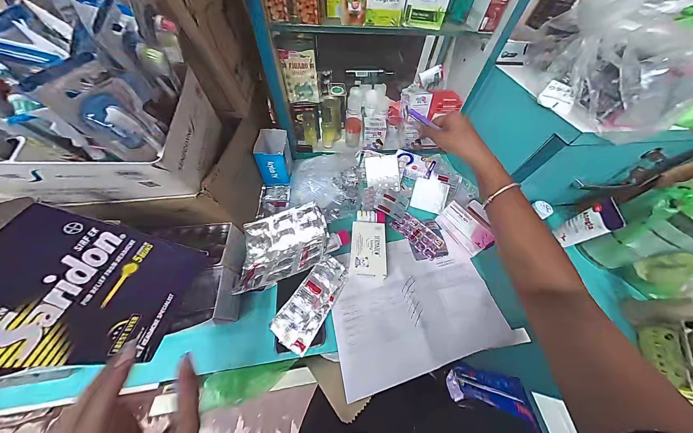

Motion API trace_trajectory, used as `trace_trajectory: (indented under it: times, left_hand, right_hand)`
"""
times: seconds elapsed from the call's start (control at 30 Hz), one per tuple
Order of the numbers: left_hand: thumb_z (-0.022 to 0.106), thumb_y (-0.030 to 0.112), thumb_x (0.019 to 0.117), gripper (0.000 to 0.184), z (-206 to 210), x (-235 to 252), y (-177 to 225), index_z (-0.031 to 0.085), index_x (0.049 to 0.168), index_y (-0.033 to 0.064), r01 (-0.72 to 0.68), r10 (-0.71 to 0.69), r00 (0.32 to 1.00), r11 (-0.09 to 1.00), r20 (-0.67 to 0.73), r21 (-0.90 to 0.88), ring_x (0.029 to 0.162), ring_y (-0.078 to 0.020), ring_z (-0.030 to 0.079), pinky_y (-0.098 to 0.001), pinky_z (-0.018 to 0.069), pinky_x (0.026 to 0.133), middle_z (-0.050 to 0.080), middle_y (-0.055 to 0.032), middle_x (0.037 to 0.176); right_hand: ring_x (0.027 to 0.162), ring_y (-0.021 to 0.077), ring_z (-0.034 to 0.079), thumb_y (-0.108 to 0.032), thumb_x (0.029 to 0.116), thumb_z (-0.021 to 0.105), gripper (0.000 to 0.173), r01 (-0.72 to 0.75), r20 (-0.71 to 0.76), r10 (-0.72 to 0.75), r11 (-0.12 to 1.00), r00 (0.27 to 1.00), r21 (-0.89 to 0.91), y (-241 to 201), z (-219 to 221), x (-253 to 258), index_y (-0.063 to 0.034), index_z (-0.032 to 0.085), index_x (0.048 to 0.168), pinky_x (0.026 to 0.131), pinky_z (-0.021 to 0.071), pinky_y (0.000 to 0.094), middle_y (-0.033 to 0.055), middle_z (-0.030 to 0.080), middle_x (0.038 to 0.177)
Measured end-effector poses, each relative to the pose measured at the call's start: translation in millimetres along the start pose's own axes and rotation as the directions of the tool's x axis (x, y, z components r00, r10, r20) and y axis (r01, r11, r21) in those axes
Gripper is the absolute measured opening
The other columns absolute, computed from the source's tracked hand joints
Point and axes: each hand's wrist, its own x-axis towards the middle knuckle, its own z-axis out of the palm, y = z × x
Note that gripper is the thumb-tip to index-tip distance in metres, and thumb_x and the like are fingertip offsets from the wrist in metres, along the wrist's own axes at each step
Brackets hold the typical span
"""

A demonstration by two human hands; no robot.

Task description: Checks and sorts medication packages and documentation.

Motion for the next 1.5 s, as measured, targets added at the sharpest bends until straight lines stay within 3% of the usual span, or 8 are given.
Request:
trace_trajectory:
  times: [0.23,0.63,0.8,1.0,1.1,1.27,1.4,1.5]
  left_hand:
    - [0.06,0.048,0.0978,0.062,66.9,25.7,40.5,0.059,0.141,0.0042,-0.199,0.136,0.899,0.973,0.416,0.113,0.073,-0.0362,0.072,-0.0485,0.0481,0.045,0.056,-0.0193,0.147]
    - [0.057,0.041,0.101,0.047,71.3,22.7,51.5,0.065,0.132,0.0065,-0.214,0.193,0.931,0.976,0.309,0.033,0.091,-0.0317,0.073,-0.044,0.0505,0.053,0.065,-0.0164,0.136]
    - [0.06,0.034,0.1013,0.037,77.3,26.5,78.3,0.068,0.121,0.0037,-0.198,0.238,0.958,0.952,0.16,-0.232,0.107,-0.0238,0.07,-0.0336,0.0556,0.074,0.069,-0.0197,0.127]
    - [0.064,0.033,0.0993,0.04,124.8,51.4,139.8,0.069,0.126,0.0041,0.141,0.207,0.887,0.729,0.412,-0.67,0.061,-0.0014,0.052,-0.019,0.0415,0.051,0.071,-0.0091,0.118]
    - [0.061,0.044,0.1001,0.053,159.0,75.7,163.1,0.06,0.139,0.0085,0.375,0.185,0.744,0.679,0.642,-0.631,0.099,-0.0137,0.069,-0.0345,0.0588,0.079,0.064,-0.0098,0.137]
    - [0.067,0.049,0.0955,0.099,201.1,122.9,187.6,0.013,0.162,0.0008,0.504,0.039,0.729,0.645,0.683,-0.574,0.135,-0.0398,0.051,-0.0593,0.0448,0.106,0.044,-0.0267,0.153]
    - [0.064,0.044,0.0988,0.061,211.4,134.6,193.3,0.042,0.145,0.0103,0.814,0.084,0.507,0.282,0.858,-0.508,0.048,-0.0006,0.041,-0.0168,0.0361,0.042,0.06,0.0011,0.08]
    - [0.062,0.031,0.1027,0.028,207.4,132.4,182.1,0.059,0.12,0.0092,0.838,0.102,0.5,0.192,0.86,-0.51,0.049,-0.0022,0.046,-0.0178,0.0394,0.045,0.06,0.001,0.073]
  right_hand:
    - [0.112,0.0525,0.062,-0.029,0.1054,0.056,0.041,-0.263,0.086,0.309,0.901,0.947,-0.346,72.2,-1.3,1.6,0.0098,0.066,0.115,0.091,0.0457,0.0714,0.0352,0.064,0.115]
    - [0.114,0.0504,0.06,-0.024,0.081,0.086,0.055,-0.369,0.091,0.416,0.872,0.905,-0.323,63.7,-1.5,16.9,0.0143,0.064,0.113,0.093,0.0458,0.07,0.0357,0.062,0.118]
    - [0.105,0.0522,0.061,-0.028,0.0918,0.076,0.043,-0.238,-0.08,0.226,0.949,0.971,-0.209,28.4,-52.3,-21.5,0.0117,0.067,0.104,0.088,0.045,0.0715,0.0358,0.064,0.106]
    - [0.087,0.0342,0.064,-0.028,0.0952,0.073,0.037,-0.089,-0.085,0.096,0.992,0.992,0.088,12.8,-56.9,-46.4,0.0064,0.067,0.108,0.082,0.0503,0.0586,0.0233,0.067,0.095]
    - [0.079,0.0167,0.067,-0.021,0.0949,0.073,0.033,-0.112,0.06,0.097,0.934,0.993,0.34,5.1,-42.9,-56.0,0.0,0.066,0.118,0.075,0.0573,0.0384,0.0119,0.071,0.096]
    - [0.075,0.0108,0.072,-0.016,0.098,0.068,0.026,-0.206,0.313,0.02,0.793,0.949,0.573,-21.0,-33.1,-78.6,-0.0031,0.062,0.119,0.068,0.0609,0.0276,0.0051,0.074,0.092]
    - [0.059,0.0028,0.065,-0.03,0.1066,0.054,0.021,-0.257,0.404,-0.049,0.7,0.913,0.666,-22.4,-26.1,-83.4,-0.011,0.063,0.107,0.052,0.0526,0.018,-0.0021,0.07,0.075]
    - [0.064,0.0026,0.068,-0.029,0.1098,0.043,0.023,-0.273,0.442,-0.107,0.651,0.89,0.708,-13.6,-25.5,-84.2,-0.0148,0.061,0.11,0.057,0.0573,0.0193,-0.004,0.072,0.08]
